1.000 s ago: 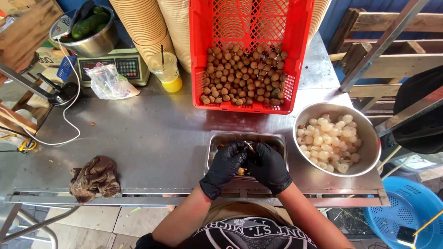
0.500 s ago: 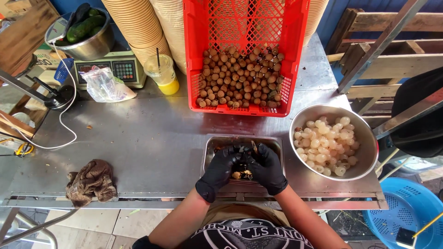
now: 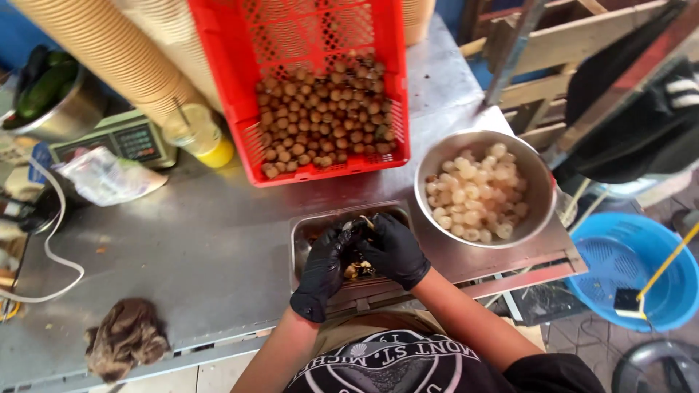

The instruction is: Peeling longans and separating the pulp from the skin and seeds by hand.

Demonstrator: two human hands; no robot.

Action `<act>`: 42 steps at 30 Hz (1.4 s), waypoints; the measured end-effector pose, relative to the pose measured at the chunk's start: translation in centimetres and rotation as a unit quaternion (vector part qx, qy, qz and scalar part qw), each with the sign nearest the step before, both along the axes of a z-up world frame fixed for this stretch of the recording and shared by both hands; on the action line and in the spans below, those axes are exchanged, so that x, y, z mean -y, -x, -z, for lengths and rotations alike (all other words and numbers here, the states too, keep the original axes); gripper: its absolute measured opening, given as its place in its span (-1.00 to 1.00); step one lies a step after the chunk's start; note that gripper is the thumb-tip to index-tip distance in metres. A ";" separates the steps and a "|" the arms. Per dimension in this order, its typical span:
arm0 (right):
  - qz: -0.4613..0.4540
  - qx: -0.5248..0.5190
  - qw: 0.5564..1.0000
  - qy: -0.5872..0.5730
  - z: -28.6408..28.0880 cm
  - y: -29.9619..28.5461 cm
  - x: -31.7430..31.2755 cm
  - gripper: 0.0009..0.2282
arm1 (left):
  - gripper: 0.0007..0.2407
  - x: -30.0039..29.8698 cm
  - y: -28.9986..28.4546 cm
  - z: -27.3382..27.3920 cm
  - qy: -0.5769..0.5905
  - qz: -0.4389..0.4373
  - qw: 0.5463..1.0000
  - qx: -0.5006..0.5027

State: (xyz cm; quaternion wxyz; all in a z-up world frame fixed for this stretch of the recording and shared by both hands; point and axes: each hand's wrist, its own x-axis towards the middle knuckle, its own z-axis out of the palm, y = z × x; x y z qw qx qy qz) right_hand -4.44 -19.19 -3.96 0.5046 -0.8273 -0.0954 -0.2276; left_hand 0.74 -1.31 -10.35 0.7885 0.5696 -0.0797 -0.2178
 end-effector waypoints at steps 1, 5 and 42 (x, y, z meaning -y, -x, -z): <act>0.008 -0.002 1.000 -0.001 0.0 0.1 0.2 -0.75 | -0.79 0.1 0.0 -0.2 -0.001 0.008 1.000 -0.002; 0.001 -0.002 1.000 0.022 -0.6 0.4 0.6 -0.73 | -0.78 0.8 0.1 -0.6 0.074 -0.006 0.996 -0.056; 0.120 -0.094 0.988 0.033 -2.2 2.4 16.0 -0.79 | -0.65 6.4 -11.9 -9.2 -0.080 0.233 0.928 0.280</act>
